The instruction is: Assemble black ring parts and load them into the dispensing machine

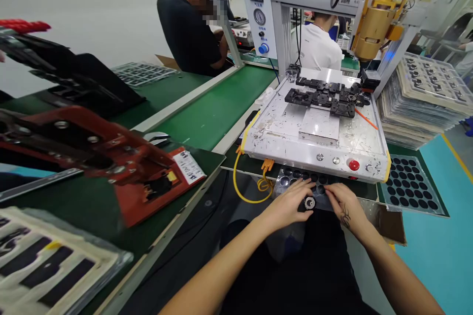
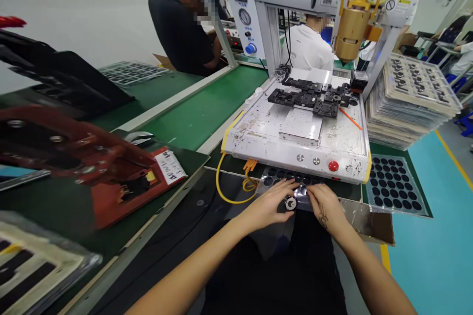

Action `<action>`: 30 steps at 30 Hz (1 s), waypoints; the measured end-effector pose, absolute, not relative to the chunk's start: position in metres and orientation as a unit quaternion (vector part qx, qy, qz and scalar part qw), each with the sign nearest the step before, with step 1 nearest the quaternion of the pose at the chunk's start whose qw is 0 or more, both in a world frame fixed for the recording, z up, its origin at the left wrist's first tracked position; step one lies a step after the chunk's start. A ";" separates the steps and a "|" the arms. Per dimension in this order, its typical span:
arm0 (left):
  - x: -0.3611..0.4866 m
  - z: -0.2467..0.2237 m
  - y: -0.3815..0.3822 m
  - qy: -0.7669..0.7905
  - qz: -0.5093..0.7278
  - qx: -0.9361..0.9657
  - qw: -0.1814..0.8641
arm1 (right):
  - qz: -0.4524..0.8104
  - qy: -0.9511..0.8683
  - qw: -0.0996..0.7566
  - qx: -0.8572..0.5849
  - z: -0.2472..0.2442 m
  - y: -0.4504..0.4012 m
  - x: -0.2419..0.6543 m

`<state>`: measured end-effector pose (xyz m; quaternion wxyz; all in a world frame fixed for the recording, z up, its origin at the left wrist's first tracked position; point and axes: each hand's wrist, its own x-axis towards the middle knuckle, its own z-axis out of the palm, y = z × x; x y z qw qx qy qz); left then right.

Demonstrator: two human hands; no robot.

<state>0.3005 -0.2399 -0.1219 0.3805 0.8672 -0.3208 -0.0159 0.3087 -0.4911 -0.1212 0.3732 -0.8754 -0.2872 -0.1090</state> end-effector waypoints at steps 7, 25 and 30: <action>0.310 -0.128 -0.256 -0.331 0.009 0.863 0.383 | -0.123 -0.319 0.325 -0.882 -0.128 -0.484 0.326; 0.329 -0.122 -0.251 -0.310 -0.060 0.857 0.407 | -0.153 -0.343 0.384 -0.844 -0.165 -0.510 0.275; 0.347 -0.126 -0.274 -0.259 -0.012 0.878 0.403 | -0.148 -0.194 0.447 -0.861 -0.145 -0.512 0.272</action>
